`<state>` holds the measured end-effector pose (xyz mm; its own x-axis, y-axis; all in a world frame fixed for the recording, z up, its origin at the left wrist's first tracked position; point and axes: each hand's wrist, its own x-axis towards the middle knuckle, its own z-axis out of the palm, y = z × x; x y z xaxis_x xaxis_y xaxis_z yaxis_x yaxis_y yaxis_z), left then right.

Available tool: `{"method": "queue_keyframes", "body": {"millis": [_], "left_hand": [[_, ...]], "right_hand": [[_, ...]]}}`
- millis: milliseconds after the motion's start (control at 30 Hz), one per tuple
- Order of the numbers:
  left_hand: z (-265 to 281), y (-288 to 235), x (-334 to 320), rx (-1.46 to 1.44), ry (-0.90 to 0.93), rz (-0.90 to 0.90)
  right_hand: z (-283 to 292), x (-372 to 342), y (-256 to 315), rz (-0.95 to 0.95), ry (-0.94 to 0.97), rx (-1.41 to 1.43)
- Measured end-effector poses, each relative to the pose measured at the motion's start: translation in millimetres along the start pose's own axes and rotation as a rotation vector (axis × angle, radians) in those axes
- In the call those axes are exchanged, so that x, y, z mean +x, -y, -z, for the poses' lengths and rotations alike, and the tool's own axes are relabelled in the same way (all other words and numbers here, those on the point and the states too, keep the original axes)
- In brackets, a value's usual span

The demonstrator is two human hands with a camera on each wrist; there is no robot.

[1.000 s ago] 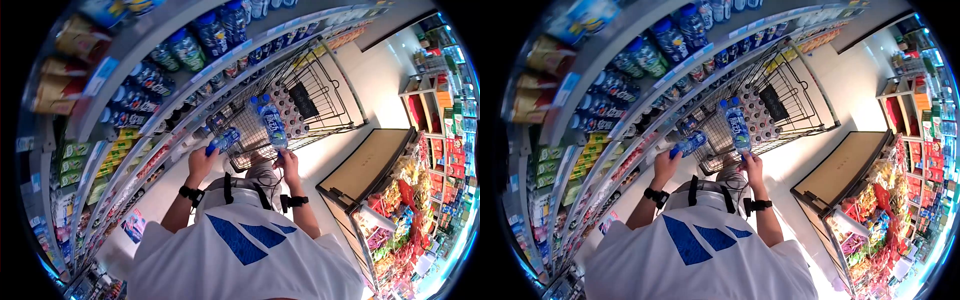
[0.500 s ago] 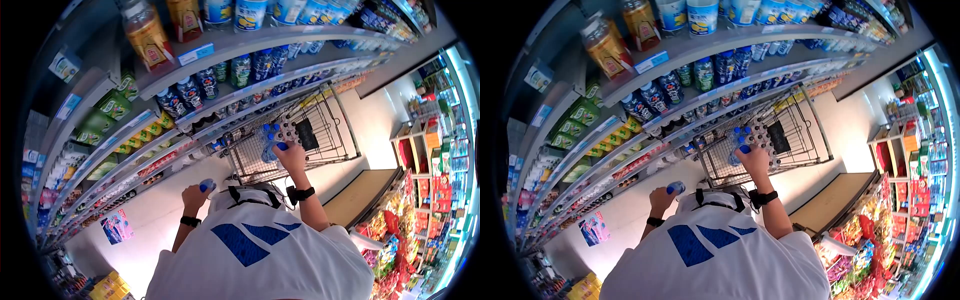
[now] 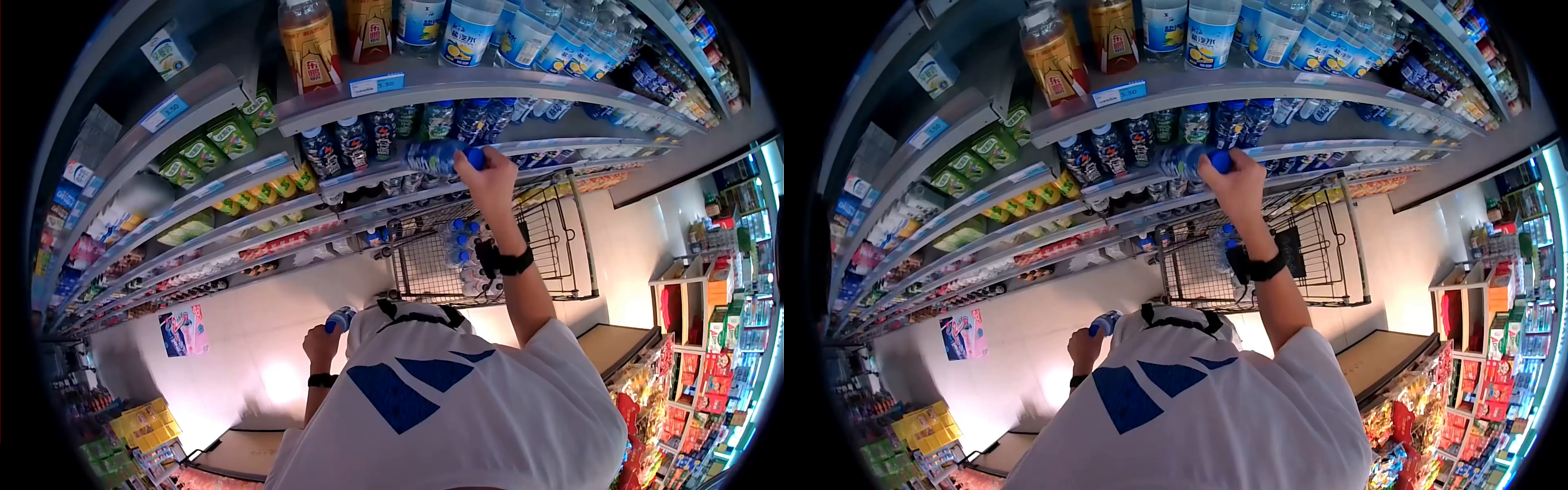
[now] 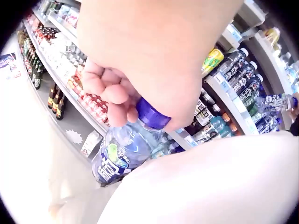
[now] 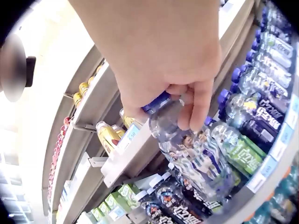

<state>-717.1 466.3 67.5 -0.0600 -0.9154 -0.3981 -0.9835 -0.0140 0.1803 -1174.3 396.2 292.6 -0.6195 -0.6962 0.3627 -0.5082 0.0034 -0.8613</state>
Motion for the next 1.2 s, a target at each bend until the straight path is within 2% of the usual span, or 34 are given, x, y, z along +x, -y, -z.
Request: {"method": "queue_keyframes", "body": {"millis": [100,267,333,533,567,600,667,767,867,900,967,1000,1033,1100,1167,1200], "left_hand": [[1.7,-5.5,-6.8,-0.026,-0.046,0.017],[1.9,-6.6,-14.3,-0.027,-0.066,0.053],[0.5,-6.7,-15.9,-0.009,-0.069,0.062],[-3.5,-10.3,-32.0,-0.041,-0.133,0.069],[-3.2,-12.4,-34.4,-0.041,-0.154,0.069],[-1.2,-15.5,-36.4,-0.025,-0.151,0.055],[3.5,-20.1,-39.1,-0.044,-0.189,0.066],[6.5,-21.9,-38.3,-0.050,-0.248,0.027],[12.5,-32.1,-38.2,-0.063,-0.294,-0.018],[18.0,-39.1,-38.3,-0.094,-0.297,-0.042],[27.5,-52.2,-35.5,-0.114,-0.298,-0.073],[31.2,-59.5,-32.4,-0.144,-0.293,-0.103],[34.8,-67.1,-29.3,-0.175,-0.286,-0.134],[44.4,-86.3,-21.6,-0.178,-0.264,-0.195],[58.6,-111.0,-15.3,-0.182,-0.222,-0.298],[63.6,-123.2,-11.5,-0.172,-0.216,-0.309]], "right_hand": [[-17.1,16.6,2.0,0.212,-0.095,-0.063],[-39.6,29.1,-12.7,0.219,-0.049,-0.141],[-50.8,31.2,-20.9,0.288,-0.005,-0.276],[-67.0,54.0,-13.4,0.230,0.066,-0.236],[-72.8,63.5,-22.7,0.246,0.037,-0.277],[-73.2,70.9,-20.0,0.164,0.114,-0.347],[-76.6,81.8,-15.3,0.137,0.149,-0.410],[-93.2,86.6,-34.3,0.153,0.103,-0.276],[-90.5,59.3,-44.0,0.073,0.070,-0.112],[-88.2,41.2,-48.5,0.118,0.008,-0.044],[-91.8,-5.2,-69.3,0.037,0.044,-0.053],[-91.7,-34.1,-80.4,0.021,0.155,-0.072],[-94.5,-60.1,-101.0,0.106,0.333,-0.118],[-97.5,-112.5,-137.8,0.188,0.791,-0.111],[-91.8,-155.2,-152.1,0.293,0.957,0.040],[-83.8,-162.9,-145.9,0.284,0.945,0.042]]}}
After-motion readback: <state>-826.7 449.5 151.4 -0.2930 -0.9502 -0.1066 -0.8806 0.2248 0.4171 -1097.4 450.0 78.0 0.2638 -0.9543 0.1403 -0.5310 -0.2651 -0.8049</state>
